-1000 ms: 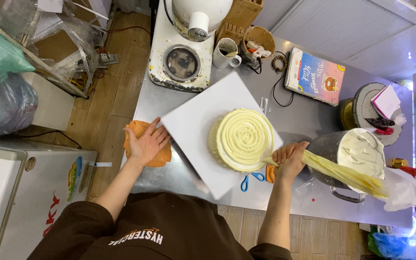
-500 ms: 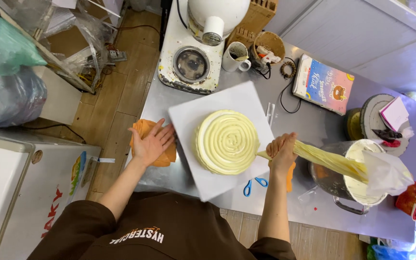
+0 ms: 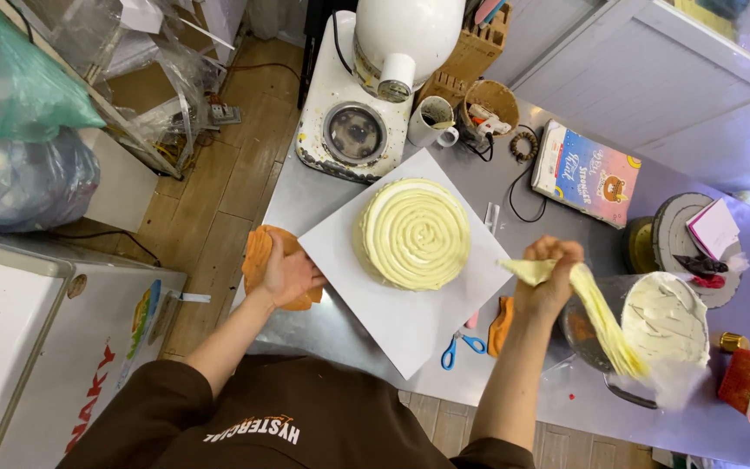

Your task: The person pipes yellow frosting from a piping bag in a spiral over the top of a round cake, then uses a bench scraper to smooth the frosting around the sides while rotating the cake board. They wipe the board and table with an orange cloth and peel a strip of paper from the board edge.

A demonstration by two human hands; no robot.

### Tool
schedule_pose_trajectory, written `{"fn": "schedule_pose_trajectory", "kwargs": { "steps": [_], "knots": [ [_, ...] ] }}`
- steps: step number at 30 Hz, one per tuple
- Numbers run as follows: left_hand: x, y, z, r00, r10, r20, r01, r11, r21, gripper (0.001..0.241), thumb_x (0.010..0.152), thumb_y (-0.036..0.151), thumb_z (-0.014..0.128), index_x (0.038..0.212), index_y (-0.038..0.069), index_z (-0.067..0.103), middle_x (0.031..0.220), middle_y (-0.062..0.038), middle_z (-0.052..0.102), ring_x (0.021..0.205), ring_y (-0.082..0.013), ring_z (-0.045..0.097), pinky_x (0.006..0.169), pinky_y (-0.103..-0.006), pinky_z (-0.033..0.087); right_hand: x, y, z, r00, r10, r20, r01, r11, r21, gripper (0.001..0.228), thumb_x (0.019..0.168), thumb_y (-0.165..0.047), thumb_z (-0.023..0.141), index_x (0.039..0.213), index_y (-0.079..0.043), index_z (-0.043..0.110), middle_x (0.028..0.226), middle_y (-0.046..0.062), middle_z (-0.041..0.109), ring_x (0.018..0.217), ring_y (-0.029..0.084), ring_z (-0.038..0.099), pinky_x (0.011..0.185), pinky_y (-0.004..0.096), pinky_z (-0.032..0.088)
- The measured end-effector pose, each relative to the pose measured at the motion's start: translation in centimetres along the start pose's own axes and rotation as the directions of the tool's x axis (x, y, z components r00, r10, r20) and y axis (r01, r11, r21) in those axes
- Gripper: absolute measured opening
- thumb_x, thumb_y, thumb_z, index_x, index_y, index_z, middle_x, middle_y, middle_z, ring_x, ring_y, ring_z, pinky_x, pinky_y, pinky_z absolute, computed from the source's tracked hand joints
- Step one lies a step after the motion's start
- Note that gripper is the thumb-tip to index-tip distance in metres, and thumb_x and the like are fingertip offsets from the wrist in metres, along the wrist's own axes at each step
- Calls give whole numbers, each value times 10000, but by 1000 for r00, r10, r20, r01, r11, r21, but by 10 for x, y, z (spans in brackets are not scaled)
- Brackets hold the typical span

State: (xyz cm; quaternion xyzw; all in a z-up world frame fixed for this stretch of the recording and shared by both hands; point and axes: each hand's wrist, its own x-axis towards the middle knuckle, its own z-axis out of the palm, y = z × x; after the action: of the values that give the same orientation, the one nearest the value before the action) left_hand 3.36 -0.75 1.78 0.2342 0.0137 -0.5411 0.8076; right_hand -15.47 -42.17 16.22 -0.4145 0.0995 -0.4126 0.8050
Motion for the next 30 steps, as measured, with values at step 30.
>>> {"fn": "schedule_pose_trajectory", "kwargs": {
  "steps": [30],
  "knots": [
    [-14, 30, 42, 974, 218, -67, -217, 976, 13, 1271, 740, 989, 131, 1654, 111, 233, 1675, -231, 314, 1547, -347, 302, 1273, -480, 223, -8, 24, 40, 982, -89, -166, 35, 953, -301, 661, 938, -786, 415, 707, -183, 272, 496, -40, 216, 385, 99, 185, 387, 289, 215]
  ]
}}
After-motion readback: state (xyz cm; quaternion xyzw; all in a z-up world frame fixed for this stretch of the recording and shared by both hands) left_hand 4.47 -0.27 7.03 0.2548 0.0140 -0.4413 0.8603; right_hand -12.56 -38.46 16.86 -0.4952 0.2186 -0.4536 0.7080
